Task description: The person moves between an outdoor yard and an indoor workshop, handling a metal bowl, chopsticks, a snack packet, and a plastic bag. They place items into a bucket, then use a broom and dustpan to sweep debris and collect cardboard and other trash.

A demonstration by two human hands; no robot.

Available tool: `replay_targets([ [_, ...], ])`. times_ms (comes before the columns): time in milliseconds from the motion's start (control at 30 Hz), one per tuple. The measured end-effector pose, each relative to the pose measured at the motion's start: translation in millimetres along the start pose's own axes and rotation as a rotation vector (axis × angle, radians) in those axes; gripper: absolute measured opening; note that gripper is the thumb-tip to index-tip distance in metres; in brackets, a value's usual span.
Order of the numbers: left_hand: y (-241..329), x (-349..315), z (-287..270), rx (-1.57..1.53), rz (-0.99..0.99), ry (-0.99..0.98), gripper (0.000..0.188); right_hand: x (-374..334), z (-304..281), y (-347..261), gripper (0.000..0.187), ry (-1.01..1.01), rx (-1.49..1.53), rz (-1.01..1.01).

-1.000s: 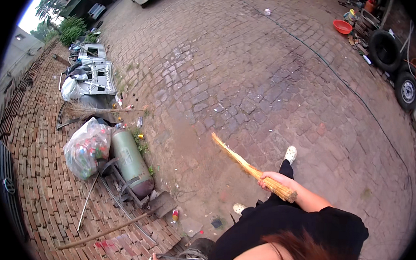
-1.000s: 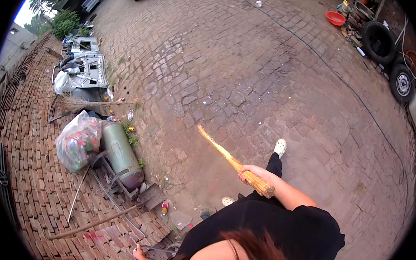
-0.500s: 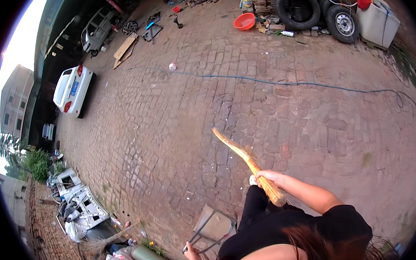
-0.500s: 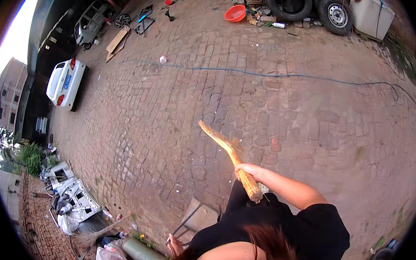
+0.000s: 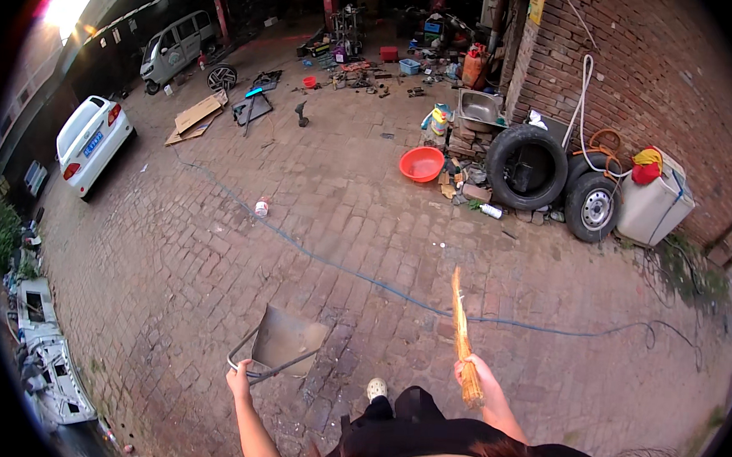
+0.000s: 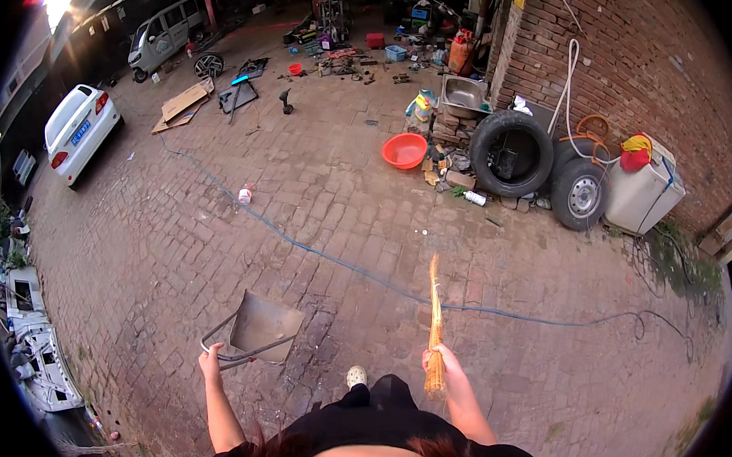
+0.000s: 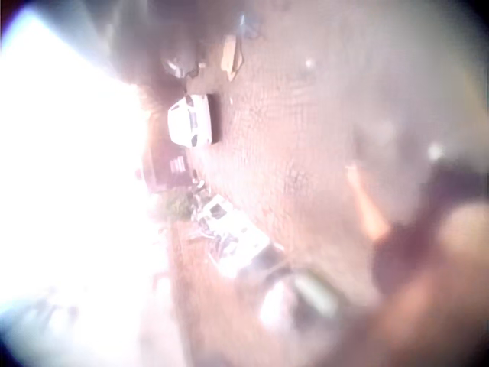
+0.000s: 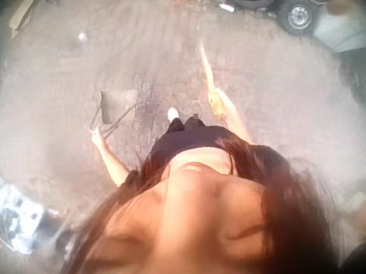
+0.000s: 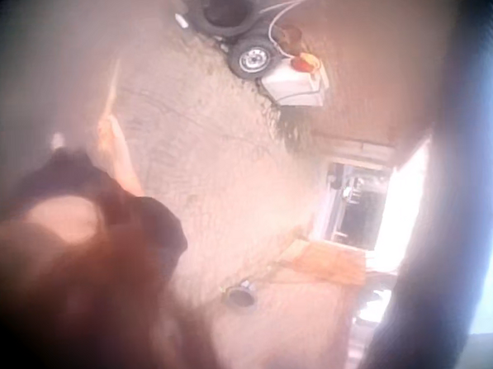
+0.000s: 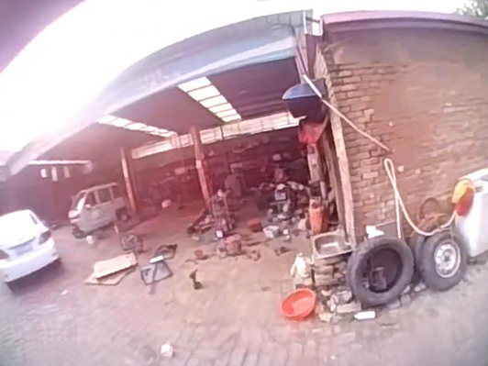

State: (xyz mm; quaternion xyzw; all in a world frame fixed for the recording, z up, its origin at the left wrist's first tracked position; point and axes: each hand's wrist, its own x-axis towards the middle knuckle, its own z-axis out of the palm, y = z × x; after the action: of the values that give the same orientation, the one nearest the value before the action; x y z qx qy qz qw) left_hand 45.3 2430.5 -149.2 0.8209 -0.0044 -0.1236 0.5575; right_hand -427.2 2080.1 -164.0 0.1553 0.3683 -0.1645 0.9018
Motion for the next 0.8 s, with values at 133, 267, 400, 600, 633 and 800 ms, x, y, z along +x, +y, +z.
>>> replay_targets([
  [133, 92, 83, 104, -0.099, 0.032, 0.081, 0.019, 36, 41, -79, 0.017, 0.086, -0.080, -0.232],
  [267, 132, 167, 182, -0.203, -0.132, 0.097, 0.019, 108, 83, -162, 0.015, 0.077, 0.048, -0.340],
  [400, 164, 223, 270, -0.382, -0.099, 0.138, 0.021, 181, 177, -246, 0.015, 0.086, 0.063, -0.246],
  [600, 229, 299, 355, -0.389, -0.183, 0.327, 0.026, 272, 378, -330, 0.015, 0.041, -0.153, -0.056],
  [633, 236, 315, 366, -0.389, -0.207, 0.330, 0.028, 291, 400, -342, 0.021, 0.001, -0.082, -0.024],
  [800, 293, 413, 456, -0.286, -0.210, 0.348, 0.022, 385, 541, -397, 0.016, -0.007, -0.281, -0.059],
])
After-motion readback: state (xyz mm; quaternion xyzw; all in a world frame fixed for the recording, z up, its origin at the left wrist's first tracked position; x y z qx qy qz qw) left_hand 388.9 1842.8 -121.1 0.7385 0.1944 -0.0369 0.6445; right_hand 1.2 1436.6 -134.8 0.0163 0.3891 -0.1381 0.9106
